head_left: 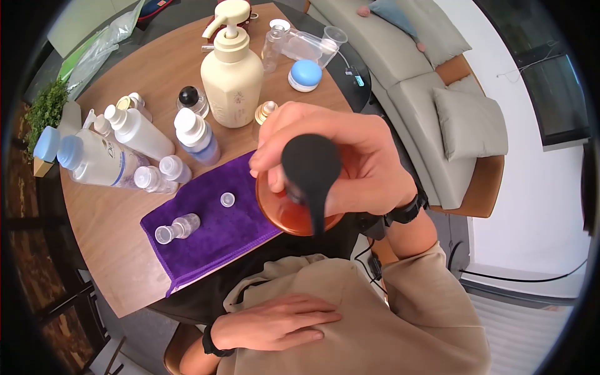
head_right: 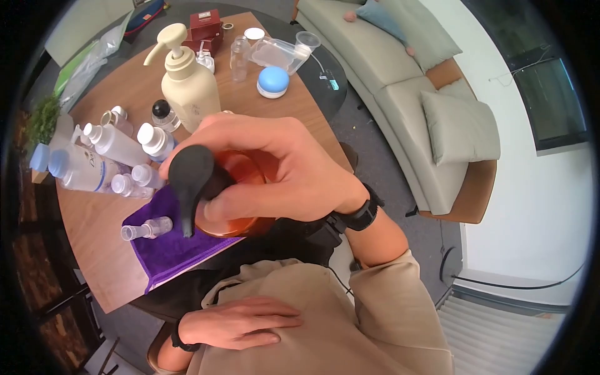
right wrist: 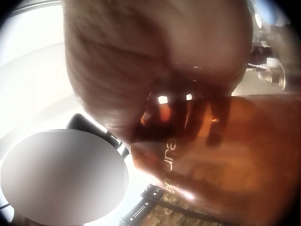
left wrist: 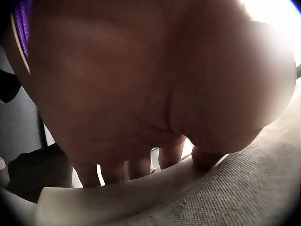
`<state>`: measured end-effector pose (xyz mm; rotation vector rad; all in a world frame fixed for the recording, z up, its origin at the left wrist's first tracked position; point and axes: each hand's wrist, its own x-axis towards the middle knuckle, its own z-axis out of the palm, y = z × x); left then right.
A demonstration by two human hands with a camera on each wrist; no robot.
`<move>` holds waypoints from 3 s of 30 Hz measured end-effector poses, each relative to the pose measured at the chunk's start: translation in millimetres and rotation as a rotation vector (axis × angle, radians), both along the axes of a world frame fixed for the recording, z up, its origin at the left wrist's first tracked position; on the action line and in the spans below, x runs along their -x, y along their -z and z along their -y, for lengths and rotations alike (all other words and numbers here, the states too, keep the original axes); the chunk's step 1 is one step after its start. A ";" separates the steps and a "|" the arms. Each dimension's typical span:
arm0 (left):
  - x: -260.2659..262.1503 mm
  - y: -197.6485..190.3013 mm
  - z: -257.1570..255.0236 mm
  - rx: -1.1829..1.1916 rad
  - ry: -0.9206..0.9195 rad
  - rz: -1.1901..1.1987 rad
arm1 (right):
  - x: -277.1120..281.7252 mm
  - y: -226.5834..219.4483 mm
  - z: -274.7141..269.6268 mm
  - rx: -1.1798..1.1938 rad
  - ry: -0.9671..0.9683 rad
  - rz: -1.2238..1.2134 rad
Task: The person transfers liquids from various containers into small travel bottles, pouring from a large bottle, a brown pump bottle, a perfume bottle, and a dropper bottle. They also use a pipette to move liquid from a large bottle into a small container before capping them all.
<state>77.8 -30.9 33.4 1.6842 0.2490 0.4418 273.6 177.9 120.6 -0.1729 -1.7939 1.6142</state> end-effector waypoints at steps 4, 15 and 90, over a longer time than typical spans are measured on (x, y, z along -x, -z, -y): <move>3.6 2.1 7.1 -0.020 -0.062 -0.023 | 2.2 8.3 9.3 0.193 0.000 -0.068; -28.7 13.3 -4.6 0.198 0.098 0.004 | 14.2 13.9 15.2 0.179 -0.048 -0.049; 61.5 -19.0 -36.2 -0.290 -1.167 -0.176 | 52.0 52.1 45.5 0.119 0.164 0.124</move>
